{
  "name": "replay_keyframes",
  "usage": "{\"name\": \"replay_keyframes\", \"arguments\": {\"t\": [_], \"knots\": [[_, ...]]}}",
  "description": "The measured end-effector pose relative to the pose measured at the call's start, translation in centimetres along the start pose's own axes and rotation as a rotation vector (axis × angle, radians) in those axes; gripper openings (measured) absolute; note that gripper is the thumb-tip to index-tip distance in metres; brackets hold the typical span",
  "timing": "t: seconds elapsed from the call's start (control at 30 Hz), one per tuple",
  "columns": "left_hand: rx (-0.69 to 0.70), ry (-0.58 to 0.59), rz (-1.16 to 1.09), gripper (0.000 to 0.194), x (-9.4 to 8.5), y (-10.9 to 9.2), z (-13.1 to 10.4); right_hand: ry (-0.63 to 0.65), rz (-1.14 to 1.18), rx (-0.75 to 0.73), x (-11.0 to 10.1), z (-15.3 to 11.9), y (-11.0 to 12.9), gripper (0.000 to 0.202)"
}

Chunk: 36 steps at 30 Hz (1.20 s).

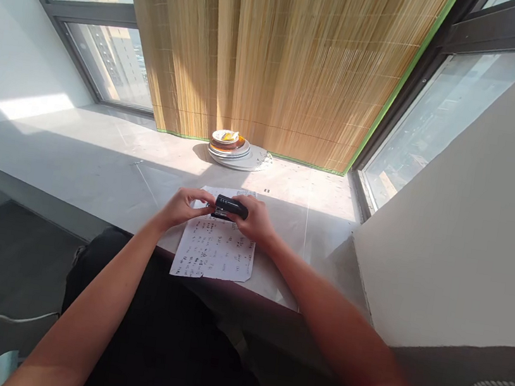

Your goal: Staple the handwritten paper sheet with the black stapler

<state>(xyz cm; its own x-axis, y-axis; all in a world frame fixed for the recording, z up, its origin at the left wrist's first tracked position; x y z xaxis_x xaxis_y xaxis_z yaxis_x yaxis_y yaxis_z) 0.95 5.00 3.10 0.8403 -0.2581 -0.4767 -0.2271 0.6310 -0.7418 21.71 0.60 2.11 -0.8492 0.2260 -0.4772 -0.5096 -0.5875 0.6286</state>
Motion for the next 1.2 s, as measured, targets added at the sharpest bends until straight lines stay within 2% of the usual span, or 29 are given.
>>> {"name": "replay_keyframes", "arguments": {"t": [0.17, 0.33, 0.43, 0.57, 0.7, 0.77, 0.87, 0.93, 1.07, 1.2], "knots": [[0.053, 0.007, -0.013, 0.021, -0.8, -0.5, -0.1, -0.007, 0.065, -0.036, -1.1, 0.4, -0.1, 0.026], [0.055, 0.061, -0.050, 0.019, -0.7, -0.8, -0.2, 0.104, 0.158, -0.009, -2.3, 0.8, -0.7, 0.032], [0.023, 0.040, -0.048, 0.020, 0.4, -0.6, -0.2, 0.166, 0.166, -0.020, -1.7, 0.6, -0.5, 0.033], [0.023, -0.008, -0.068, 0.022, 1.4, -0.6, -0.1, 0.089, 0.152, -0.033, -0.8, 0.4, 0.1, 0.031], [0.029, 0.001, -0.024, 0.018, 0.4, -0.8, 0.0, 0.073, 0.154, 0.007, 0.4, 0.2, 0.6, 0.032], [0.029, -0.059, 0.040, 0.020, -0.9, -0.8, 0.2, 0.115, 0.116, 0.043, 1.4, 0.1, 0.7, 0.031], [0.016, -0.323, 0.065, 0.017, -3.5, -0.5, 0.4, 0.189, 0.023, 0.045, 3.3, -0.1, 1.0, 0.030], [0.006, -0.430, 0.060, 0.015, -4.2, -0.2, 0.4, 0.223, -0.035, 0.009, 4.3, -0.2, 1.1, 0.031], [0.024, -0.364, 0.117, 0.011, -3.4, 0.2, 0.5, 0.232, -0.091, 0.000, 4.2, -0.4, 1.0, 0.031], [0.019, -0.311, 0.157, 0.012, -2.8, 0.5, 0.4, 0.248, -0.150, 0.078, 1.8, -1.5, 0.1, 0.030]]}}
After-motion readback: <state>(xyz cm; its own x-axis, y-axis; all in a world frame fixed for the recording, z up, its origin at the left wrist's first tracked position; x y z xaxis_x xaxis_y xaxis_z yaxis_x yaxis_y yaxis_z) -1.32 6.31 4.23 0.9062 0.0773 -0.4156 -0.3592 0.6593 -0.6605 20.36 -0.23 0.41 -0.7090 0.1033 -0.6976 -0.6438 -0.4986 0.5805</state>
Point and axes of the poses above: each hand's wrist, its own z-axis towards the middle knuckle, its own x-axis out of the palm, y = z × x, the point moved 6 cm from there along z, towards the middle knuckle, and after that the axes turned 5 degrees about -y, right-handed, at the moved point
